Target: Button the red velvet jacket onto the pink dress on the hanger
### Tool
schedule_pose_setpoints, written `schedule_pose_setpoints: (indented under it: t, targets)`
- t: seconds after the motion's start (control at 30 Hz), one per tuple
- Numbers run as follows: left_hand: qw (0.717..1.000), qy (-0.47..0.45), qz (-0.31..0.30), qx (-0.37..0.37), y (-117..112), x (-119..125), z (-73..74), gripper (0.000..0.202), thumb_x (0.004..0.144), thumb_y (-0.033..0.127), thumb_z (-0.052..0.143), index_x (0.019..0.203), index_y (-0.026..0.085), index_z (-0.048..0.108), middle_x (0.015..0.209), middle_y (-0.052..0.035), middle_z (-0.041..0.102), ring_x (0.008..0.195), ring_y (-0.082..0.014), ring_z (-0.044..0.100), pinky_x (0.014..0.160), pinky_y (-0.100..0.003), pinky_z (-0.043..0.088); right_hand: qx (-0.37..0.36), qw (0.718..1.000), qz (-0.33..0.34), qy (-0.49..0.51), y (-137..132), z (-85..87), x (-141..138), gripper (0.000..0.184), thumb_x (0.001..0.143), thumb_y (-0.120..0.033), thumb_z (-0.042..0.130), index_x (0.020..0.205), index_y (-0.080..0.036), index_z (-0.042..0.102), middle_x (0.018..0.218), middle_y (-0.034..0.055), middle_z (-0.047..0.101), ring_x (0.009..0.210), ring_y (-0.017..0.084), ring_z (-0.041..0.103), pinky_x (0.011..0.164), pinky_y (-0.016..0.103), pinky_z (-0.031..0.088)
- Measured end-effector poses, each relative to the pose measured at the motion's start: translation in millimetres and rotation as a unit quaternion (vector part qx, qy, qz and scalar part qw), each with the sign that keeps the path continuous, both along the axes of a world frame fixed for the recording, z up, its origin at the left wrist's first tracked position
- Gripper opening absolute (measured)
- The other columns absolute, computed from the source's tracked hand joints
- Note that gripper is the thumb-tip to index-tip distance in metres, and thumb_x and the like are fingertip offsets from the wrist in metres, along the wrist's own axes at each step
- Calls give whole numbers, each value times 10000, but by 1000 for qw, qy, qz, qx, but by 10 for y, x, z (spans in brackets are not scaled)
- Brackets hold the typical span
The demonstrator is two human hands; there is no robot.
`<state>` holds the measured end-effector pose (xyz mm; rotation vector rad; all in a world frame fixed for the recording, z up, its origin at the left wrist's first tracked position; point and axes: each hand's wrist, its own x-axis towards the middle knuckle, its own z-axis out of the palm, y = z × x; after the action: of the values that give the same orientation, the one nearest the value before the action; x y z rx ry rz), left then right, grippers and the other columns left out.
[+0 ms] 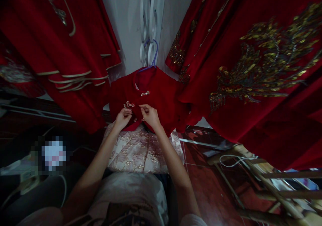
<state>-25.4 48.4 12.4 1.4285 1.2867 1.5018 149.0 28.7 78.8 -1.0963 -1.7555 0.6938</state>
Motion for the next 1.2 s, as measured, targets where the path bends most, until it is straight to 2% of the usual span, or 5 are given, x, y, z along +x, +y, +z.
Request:
schedule_pose_setpoints:
  t: [0.17, 0.3, 0.6, 0.8, 1.2]
  targets:
    - [974, 224, -29, -3, -300, 73, -92, 318, 547, 200, 748, 796, 186, 551, 800, -7, 577, 735, -157, 555, 697, -305, 471, -68, 996, -23, -50, -180, -228, 330, 177, 844, -218, 549, 980, -175, 655, 871, 43, 710, 753, 124, 669, 709, 257, 536]
    - [962, 273, 5, 14, -462, 159, -86, 263, 629, 199, 712, 819, 199, 530, 824, -16, 539, 734, -169, 544, 686, -315, 473, -76, 995, 7, -68, -178, -359, 320, 228, 777, -237, 649, 993, -168, 629, 868, 43, 682, 769, 116, 645, 706, 245, 522]
    - [978, 206, -4, 46, -601, 126, -133, 69, 780, 226, 591, 847, 211, 583, 818, -24, 604, 713, -152, 596, 704, -304, 508, -117, 991, 16, -56, -183, -419, 137, 80, 723, -205, 696, 750, -169, 629, 687, 8, 654, 638, 105, 607, 622, 218, 485]
    - [994, 104, -27, 22, -583, 140, -184, 153, 724, 219, 632, 875, 199, 643, 817, -24, 684, 726, -153, 656, 720, -300, 541, -118, 989, 84, -4, -207, -353, 146, 201, 692, -263, 732, 851, -162, 665, 759, 19, 684, 689, 111, 631, 669, 227, 508]
    - [988, -103, -65, -90, -540, 133, -152, 281, 596, 296, 750, 824, 138, 704, 835, -70, 731, 773, -179, 679, 819, -345, 544, -56, 998, -18, -12, -260, -399, -84, 86, 754, -164, 631, 839, -177, 638, 766, 6, 664, 691, 108, 625, 663, 215, 513]
